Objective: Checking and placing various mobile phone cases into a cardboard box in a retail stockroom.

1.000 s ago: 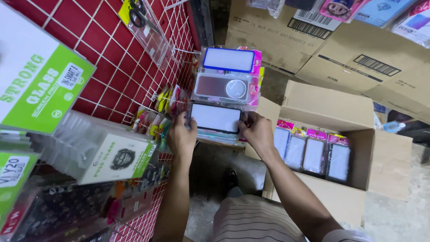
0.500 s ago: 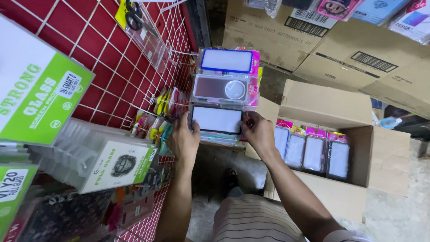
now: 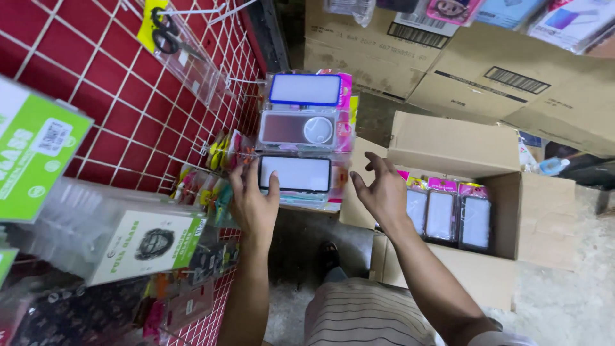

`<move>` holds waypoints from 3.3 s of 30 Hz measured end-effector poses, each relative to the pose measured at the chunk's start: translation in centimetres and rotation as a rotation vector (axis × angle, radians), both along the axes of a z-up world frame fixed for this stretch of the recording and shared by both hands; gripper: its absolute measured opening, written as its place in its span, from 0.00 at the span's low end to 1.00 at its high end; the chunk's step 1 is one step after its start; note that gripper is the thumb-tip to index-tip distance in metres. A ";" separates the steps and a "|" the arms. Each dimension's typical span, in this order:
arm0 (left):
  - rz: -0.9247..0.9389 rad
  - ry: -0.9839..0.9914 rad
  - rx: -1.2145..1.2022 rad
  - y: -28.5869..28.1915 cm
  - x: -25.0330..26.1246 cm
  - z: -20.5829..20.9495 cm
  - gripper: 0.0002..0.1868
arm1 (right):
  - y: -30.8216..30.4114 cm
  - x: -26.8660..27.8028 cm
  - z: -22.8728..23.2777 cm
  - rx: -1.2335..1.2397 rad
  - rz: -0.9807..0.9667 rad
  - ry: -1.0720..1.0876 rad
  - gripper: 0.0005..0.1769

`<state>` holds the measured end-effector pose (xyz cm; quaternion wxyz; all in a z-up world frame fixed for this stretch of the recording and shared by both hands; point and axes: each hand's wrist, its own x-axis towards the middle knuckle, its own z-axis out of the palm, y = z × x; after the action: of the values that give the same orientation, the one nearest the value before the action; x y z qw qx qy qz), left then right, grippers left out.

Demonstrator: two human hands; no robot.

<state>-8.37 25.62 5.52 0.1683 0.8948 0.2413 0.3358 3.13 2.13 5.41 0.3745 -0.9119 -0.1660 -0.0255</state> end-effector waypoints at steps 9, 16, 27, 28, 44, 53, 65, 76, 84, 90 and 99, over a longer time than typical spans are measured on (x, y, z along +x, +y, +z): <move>-0.357 0.011 -0.181 -10.1 5.6 2.8 0.24 | -7.7 0.6 1.7 0.024 -0.128 -0.055 0.28; -0.613 0.079 -0.275 -19.9 10.9 -2.7 0.22 | -17.1 1.9 -2.4 0.017 -0.249 0.057 0.29; -0.675 0.744 -0.835 -31.4 16.9 -29.1 0.31 | -29.0 5.6 -17.1 -0.250 -0.302 0.362 0.32; -0.677 0.755 -0.843 -32.0 16.6 -33.3 0.31 | -29.7 5.8 -19.2 -0.257 -0.306 0.374 0.32; -0.452 0.851 -0.531 -40.3 15.4 -50.4 0.21 | -32.9 5.1 -39.8 -0.196 -0.121 0.756 0.48; -0.392 0.637 -0.662 -40.6 14.7 -48.5 0.24 | -33.1 5.4 -37.6 -0.017 -0.266 0.679 0.35; -0.442 0.482 -1.631 -36.9 14.8 -36.1 0.19 | -31.8 5.9 -30.7 0.960 -0.399 1.023 0.18; -1.008 0.231 -0.357 -32.4 12.1 -6.0 0.23 | -27.6 6.8 -12.9 1.270 -0.289 1.023 0.21; -1.062 0.095 -0.111 -29.8 10.2 1.8 0.18 | -24.3 5.8 -5.5 1.355 -0.205 0.828 0.16; -1.102 0.047 -0.078 -28.0 10.0 3.5 0.14 | -21.9 5.5 -3.2 1.328 -0.265 0.741 0.15; -1.168 -0.076 0.138 -25.4 7.2 4.6 0.06 | -19.7 5.6 -1.9 1.434 -0.224 0.675 0.15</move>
<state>-1.22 0.23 10.17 0.2751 0.8758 -0.3200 0.2344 8.73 -17.53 3.51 0.8948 -0.4187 0.1057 0.1137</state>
